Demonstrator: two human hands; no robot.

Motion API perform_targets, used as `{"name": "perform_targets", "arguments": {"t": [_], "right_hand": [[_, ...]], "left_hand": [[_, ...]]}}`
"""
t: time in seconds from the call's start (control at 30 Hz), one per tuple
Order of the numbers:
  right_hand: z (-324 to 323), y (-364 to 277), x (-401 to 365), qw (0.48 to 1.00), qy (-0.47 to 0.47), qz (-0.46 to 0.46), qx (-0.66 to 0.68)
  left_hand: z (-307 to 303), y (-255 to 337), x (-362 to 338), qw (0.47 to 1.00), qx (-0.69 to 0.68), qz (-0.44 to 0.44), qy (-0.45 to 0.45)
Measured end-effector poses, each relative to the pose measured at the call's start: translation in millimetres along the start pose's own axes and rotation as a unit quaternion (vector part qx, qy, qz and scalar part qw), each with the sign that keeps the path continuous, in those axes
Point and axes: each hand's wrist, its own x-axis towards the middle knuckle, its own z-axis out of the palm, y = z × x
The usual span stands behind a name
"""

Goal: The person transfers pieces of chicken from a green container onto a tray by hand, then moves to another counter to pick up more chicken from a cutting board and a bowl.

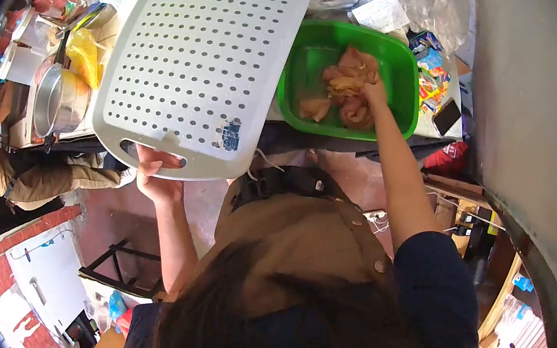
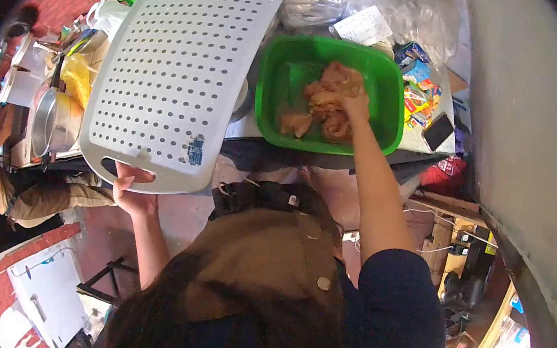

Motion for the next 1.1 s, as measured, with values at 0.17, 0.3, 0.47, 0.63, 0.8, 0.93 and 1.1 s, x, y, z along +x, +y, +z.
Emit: {"name": "perform_targets", "arguments": {"t": [0.17,0.3,0.47,0.63,0.8,0.93,1.1], "right_hand": [[-29.3,-47.6,22.8,0.983,-0.011,0.114,-0.142],[-25.6,-13.5,52.0,0.967,-0.022,0.164,-0.192],[-11.0,-1.4,63.9,0.951,-0.089,0.161,-0.248],[-11.2,-7.3,72.0,0.962,-0.226,0.105,-0.108],[9.9,4.4,70.6,0.98,-0.171,-0.01,0.104],[0.4,-20.2,58.1,0.937,-0.121,0.071,0.319],[-52.6,-91.2,31.7,0.903,-0.146,0.091,0.395]], "left_hand": [[0.9,-1.5,-3.6,1.0,0.006,-0.006,0.02],[11.9,-9.2,-5.4,1.0,0.017,0.004,0.024],[19.6,-11.8,-10.8,0.998,0.028,0.003,0.061],[20.1,-13.3,-13.7,0.997,0.023,-0.01,0.076],[24.5,-12.2,-12.9,0.997,0.043,-0.007,0.067],[27.2,-10.6,-10.7,0.997,0.034,-0.01,0.062],[21.9,-10.1,-9.5,0.998,0.038,-0.023,0.043]]}}
